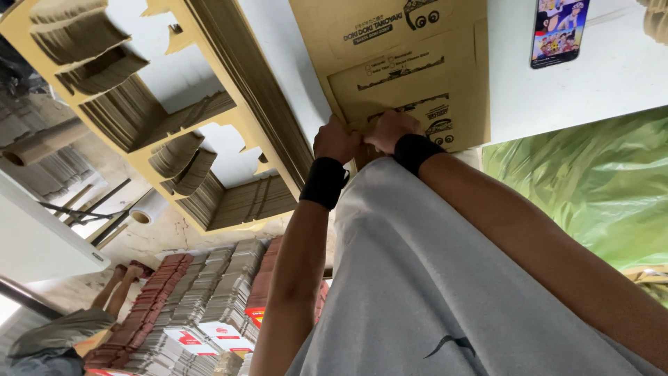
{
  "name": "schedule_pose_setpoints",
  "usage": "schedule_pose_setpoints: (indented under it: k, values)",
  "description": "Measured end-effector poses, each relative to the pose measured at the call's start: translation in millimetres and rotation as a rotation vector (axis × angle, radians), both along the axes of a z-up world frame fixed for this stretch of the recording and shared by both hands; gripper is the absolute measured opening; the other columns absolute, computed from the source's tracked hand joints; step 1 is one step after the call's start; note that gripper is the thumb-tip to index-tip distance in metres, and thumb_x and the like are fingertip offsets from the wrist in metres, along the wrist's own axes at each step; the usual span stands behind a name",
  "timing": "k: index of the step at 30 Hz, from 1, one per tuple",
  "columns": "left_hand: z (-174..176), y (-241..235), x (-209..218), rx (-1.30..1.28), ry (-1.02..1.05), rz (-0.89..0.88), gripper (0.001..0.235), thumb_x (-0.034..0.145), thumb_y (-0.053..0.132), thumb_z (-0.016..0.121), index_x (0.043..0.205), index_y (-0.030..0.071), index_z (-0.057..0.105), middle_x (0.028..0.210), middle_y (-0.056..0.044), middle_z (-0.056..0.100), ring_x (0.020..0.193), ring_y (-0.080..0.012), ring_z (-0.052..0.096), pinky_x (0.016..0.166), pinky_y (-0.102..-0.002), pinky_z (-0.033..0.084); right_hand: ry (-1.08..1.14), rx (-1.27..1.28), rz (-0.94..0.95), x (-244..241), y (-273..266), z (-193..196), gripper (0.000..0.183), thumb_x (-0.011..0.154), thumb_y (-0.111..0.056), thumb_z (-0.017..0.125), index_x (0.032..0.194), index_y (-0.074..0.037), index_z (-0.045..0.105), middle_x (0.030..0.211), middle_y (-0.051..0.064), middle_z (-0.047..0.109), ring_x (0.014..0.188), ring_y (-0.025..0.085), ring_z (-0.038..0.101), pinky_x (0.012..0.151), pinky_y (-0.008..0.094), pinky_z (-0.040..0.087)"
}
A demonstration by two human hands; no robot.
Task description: Folding flat cardboard box templates into their 3D shapes and stacking them.
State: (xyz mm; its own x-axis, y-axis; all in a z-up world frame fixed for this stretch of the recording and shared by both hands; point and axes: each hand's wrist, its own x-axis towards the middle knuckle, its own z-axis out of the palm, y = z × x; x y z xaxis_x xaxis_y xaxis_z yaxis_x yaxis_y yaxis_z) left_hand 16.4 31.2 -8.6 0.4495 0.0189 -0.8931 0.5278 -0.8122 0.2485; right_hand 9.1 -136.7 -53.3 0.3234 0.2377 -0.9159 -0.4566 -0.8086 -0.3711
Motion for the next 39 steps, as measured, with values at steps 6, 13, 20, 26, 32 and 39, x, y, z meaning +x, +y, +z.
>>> schedule_pose_setpoints:
  k: [6,13,20,26,32,39]
  values:
    - [3,-24,4,0.147,0.073,-0.018,0.044,0.086,0.031,0.058,0.118,0.002,0.052,0.112,-0.026,0.070,0.109,-0.0468,0.070,0.091,-0.058,0.058,-0.014,-0.009,-0.059,-36,-4,-66,0.034,0.086,-0.033,0.070,0.057,-0.014,0.073,0.053,0.008,0.066,0.050,0.024,0.065,0.046,0.038,0.055]
    - [-6,-35,5,0.204,0.061,-0.071,0.053,0.091,0.046,0.058,0.120,0.001,0.055,0.116,-0.027,0.070,0.117,-0.0485,0.067,0.097,-0.061,0.055,-0.269,-0.009,0.438,0,-7,-4,0.029,0.095,-0.030,0.062,0.073,-0.015,0.075,0.077,0.009,0.075,0.078,0.025,0.075,0.075,0.040,0.065]
    - [9,-56,12,0.251,0.072,-0.039,0.043,0.090,0.036,0.056,0.117,0.002,0.058,0.111,-0.025,0.070,0.114,-0.0458,0.068,0.097,-0.058,0.055,-0.059,-0.056,0.058,-4,2,-24,0.010,0.084,-0.008,0.066,0.084,-0.002,0.074,0.079,0.016,0.070,0.079,0.036,0.070,0.063,0.050,0.055]
    - [81,-60,48,0.149,0.085,-0.078,0.053,0.091,0.038,0.059,0.127,-0.001,0.060,0.126,-0.025,0.067,0.127,-0.0441,0.061,0.110,-0.053,0.049,-0.084,0.502,0.393,-134,4,-261,0.055,0.077,-0.029,0.085,0.125,-0.005,0.070,0.124,0.021,0.067,0.120,0.045,0.060,0.099,0.059,0.048]
    - [0,-8,-7,0.125,0.044,0.310,0.071,0.077,0.049,0.076,0.132,0.006,0.061,0.124,-0.019,0.070,0.126,-0.0378,0.063,0.110,-0.050,0.049,-0.046,0.432,0.094,-50,16,-139,0.041,0.086,-0.033,0.081,0.113,-0.002,0.076,0.114,0.012,0.071,0.107,0.033,0.064,0.098,0.049,0.051]
    - [35,-11,-41,-0.187,-0.063,0.713,0.088,0.074,0.036,0.084,0.146,0.007,0.042,0.135,-0.020,0.059,0.132,-0.0391,0.056,0.108,-0.057,0.049,-0.312,0.122,0.621,7,7,10,0.026,0.093,-0.035,0.067,0.079,-0.016,0.077,0.083,0.003,0.077,0.069,0.013,0.067,0.053,0.028,0.053]
